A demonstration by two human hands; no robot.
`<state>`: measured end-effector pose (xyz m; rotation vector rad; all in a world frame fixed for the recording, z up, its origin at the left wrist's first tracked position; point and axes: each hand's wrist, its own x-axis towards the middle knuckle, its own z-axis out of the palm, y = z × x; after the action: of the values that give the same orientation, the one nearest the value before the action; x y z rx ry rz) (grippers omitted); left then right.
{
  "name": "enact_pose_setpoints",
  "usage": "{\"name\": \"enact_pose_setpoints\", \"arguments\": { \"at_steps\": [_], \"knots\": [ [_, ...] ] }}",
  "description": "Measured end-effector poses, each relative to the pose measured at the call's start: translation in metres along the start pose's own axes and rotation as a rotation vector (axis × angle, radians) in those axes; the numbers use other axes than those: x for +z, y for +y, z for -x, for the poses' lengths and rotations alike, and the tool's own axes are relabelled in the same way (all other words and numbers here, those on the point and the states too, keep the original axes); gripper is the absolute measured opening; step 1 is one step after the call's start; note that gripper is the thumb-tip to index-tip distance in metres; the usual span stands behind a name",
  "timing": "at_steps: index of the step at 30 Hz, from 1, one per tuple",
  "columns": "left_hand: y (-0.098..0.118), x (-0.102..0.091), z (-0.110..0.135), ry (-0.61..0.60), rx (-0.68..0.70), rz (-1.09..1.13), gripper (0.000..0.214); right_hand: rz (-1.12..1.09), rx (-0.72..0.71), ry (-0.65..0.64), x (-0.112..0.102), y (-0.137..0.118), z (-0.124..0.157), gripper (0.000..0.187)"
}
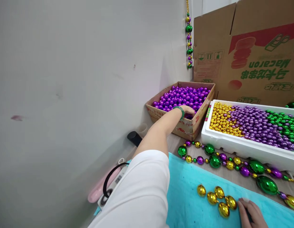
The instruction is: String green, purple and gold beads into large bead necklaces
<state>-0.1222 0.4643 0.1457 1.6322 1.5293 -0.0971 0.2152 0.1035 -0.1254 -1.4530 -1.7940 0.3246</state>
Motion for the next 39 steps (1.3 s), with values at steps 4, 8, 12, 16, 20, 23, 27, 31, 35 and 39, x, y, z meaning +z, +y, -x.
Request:
{"name": "enact_pose_setpoints", "arguments": {
  "at_steps": [4, 8, 12, 16, 20, 23, 27, 31, 35, 39],
  "knots": [
    [0.003, 0.001, -0.001, 0.008, -0.067, -0.03, 0.029, 0.018, -0.022, 0.014, -0.002, -0.009, -0.004, 0.031],
    [0.002, -0.004, 0.008, 0.051, -0.016, 0.019, 0.032, 0.016, -0.014, 0.053, -0.003, -0.019, -0.007, 0.033],
    [-0.001, -0.021, 0.032, 0.127, 0.176, 0.27, 0.036, 0.006, -0.011, 0.076, -0.003, -0.02, -0.007, 0.033],
    [0.0, -0.042, 0.079, 0.153, 0.405, 0.589, 0.033, -0.019, -0.015, 0.066, 0.001, -0.015, -0.008, 0.032],
    [0.012, -0.019, 0.143, 0.041, 0.519, 0.48, 0.046, -0.039, 0.024, 0.051, -0.006, -0.024, -0.012, 0.03],
    [0.015, 0.042, 0.176, -0.074, 0.522, 0.191, 0.053, -0.029, 0.012, 0.041, -0.02, -0.04, -0.017, 0.023],
    [-0.003, 0.157, 0.184, -0.255, 0.418, -0.313, 0.033, -0.03, 0.026, 0.094, -0.023, -0.043, -0.026, 0.017],
    [-0.028, 0.252, 0.174, -0.233, 0.257, -0.577, 0.017, -0.035, 0.023, 0.103, -0.022, -0.042, -0.028, 0.016],
    [-0.042, 0.276, 0.159, -0.169, 0.08, -0.429, 0.047, -0.032, 0.013, 0.123, -0.025, -0.045, -0.028, 0.018],
    [-0.053, 0.258, 0.15, -0.233, 0.022, -0.086, 0.085, -0.018, 0.004, 0.144, -0.025, -0.044, -0.027, 0.018]
  ]
}}
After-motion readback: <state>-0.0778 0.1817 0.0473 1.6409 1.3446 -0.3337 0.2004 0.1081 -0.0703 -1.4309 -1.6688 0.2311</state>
